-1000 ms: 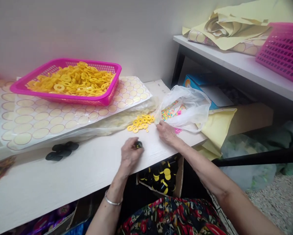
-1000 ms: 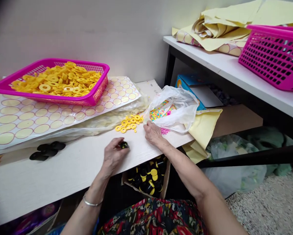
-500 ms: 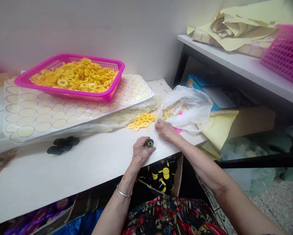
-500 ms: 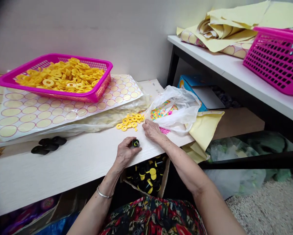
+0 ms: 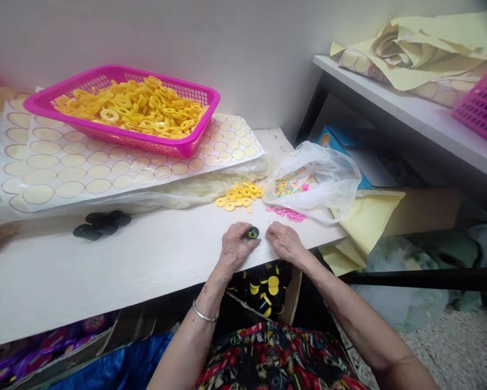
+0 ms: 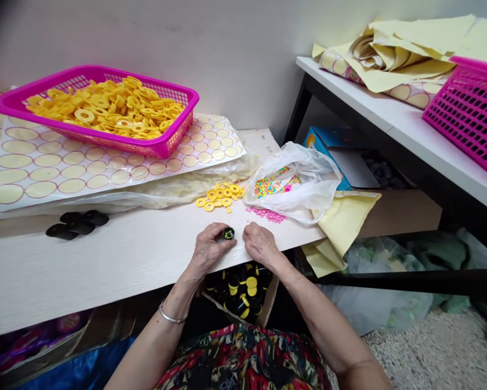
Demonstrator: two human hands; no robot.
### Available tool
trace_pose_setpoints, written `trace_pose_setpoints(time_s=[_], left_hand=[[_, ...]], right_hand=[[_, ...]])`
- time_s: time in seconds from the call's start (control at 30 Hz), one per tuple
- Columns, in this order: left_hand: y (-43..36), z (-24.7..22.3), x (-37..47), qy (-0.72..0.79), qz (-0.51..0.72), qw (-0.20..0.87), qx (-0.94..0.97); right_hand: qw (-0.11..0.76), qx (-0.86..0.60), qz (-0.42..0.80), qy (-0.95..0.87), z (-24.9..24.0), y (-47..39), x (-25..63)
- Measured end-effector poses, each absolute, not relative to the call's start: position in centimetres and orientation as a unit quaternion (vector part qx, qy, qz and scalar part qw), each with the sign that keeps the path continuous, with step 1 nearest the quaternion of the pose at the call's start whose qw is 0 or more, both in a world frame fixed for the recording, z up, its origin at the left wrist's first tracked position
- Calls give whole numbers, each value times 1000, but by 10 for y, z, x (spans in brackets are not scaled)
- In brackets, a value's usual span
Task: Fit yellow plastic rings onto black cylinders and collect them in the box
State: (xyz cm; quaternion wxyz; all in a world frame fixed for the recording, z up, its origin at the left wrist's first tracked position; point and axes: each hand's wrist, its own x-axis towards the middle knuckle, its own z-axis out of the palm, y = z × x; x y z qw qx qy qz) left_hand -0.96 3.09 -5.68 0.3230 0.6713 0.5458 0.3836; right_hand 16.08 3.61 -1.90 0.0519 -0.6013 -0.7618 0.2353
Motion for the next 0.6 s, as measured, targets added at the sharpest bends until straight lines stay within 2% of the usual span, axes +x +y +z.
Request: trace_pose_setpoints(time_s=[0.27,0.43,0.6], left_hand=[[31,-60,-9,549,391,323,665],[32,-62,-8,551,391,327,660],[32,-62,-8,553,384,326,664]], right_hand=[[162,-664,332,-650,-20,46,165],[226,-660,323,-639,-25,44,170],[250,-648,305,-652,-31,39,170]])
